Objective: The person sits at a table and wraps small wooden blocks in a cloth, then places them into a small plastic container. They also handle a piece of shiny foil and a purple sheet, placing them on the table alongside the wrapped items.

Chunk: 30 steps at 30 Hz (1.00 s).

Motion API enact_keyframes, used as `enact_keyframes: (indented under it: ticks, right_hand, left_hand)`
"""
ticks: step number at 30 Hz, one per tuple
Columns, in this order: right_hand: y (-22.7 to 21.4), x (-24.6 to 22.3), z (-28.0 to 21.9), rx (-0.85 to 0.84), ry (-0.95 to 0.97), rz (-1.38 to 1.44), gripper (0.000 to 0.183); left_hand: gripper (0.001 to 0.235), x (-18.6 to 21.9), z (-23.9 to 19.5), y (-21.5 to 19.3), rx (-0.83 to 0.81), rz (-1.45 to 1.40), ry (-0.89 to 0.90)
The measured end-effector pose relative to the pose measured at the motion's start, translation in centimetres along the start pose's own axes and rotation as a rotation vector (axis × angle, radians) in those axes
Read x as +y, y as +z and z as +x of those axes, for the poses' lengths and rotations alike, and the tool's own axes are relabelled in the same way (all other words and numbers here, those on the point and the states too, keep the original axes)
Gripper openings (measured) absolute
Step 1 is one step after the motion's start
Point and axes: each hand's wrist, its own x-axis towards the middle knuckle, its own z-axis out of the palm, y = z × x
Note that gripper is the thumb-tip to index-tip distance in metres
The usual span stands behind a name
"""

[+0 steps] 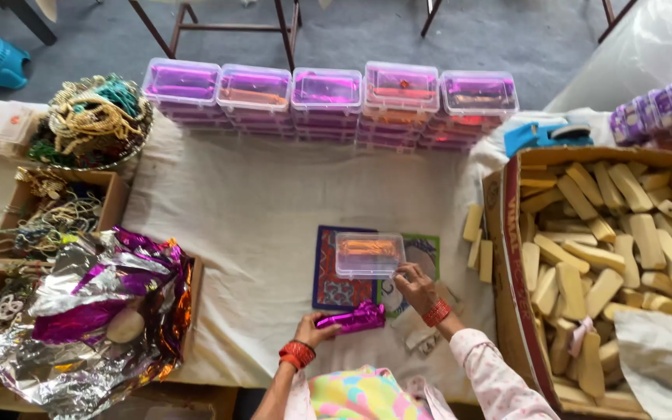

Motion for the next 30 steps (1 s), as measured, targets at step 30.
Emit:
enact_keyframes:
  ticks: [30]
  right_hand:
    - [-3.4, -3.1, 5.8, -0.014, 0.051, 0.156, 0.045]
  left_hand:
    - [0.051, 11.4, 8.4, -0.5, -0.226, -0.637, -0.500]
